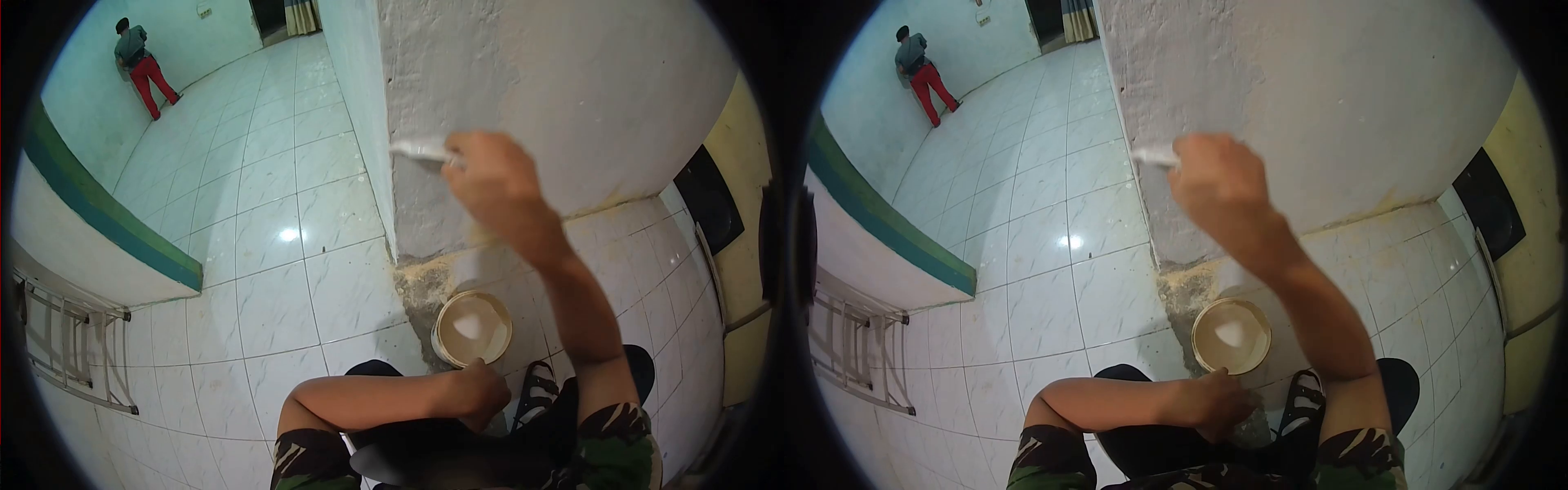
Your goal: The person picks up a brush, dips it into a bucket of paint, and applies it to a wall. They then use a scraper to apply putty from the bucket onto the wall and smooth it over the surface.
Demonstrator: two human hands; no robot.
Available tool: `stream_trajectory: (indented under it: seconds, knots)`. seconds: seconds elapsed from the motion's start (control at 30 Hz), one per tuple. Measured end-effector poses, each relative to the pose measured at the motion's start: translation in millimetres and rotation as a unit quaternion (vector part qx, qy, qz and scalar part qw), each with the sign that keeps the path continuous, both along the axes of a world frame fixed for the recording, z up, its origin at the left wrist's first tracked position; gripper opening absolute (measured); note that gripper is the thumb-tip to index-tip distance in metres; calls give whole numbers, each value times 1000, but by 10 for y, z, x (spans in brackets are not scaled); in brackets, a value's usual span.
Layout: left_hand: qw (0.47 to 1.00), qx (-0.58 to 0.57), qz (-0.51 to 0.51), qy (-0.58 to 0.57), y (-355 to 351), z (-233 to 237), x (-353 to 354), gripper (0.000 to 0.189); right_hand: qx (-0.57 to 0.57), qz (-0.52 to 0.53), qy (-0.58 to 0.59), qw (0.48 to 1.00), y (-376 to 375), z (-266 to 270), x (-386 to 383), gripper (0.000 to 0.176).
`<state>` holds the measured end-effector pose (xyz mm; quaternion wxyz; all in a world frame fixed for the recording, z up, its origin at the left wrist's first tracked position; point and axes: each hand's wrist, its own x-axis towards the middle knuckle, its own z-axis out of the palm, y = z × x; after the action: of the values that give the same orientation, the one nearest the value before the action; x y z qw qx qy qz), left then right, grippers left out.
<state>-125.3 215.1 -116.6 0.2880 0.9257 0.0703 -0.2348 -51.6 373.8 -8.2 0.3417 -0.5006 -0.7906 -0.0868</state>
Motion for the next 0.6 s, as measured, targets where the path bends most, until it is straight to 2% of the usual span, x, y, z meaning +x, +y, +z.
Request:
stream_trajectory:
  seconds: [0.03,0.07,0.1,0.13,0.2,0.23,0.3,0.5,0.57,0.6]
  knots:
    - [1000,5,-4,-2,11,27,-4,32,-41,-16,6,999,-102,301,-16,13]
    - [1000,10,-7,-5,13,38,-7,31,-49,-29,19,998,-201,501,-18,22]
    - [1000,7,-6,-6,5,32,-12,31,-57,-43,31,997,-251,607,-16,30]
    - [1000,-5,3,-18,0,20,-20,26,-61,-43,30,997,-255,607,3,30]
    - [999,-21,11,-29,1,32,-39,21,126,-17,98,987,-242,560,61,30]
    - [1000,-21,5,-21,17,81,-46,21,122,-19,98,988,-173,467,74,30]
    - [1000,-26,-3,-13,30,120,-49,22,280,-28,150,948,64,79,109,29]
    - [1000,5,-8,-8,20,9,-23,28,204,-45,154,966,367,-1498,238,50]
    - [999,-5,-26,31,45,43,8,32,194,-32,150,969,273,-1864,267,53]
    - [999,-8,-27,31,42,15,18,32,143,-47,140,979,196,-2009,270,52]
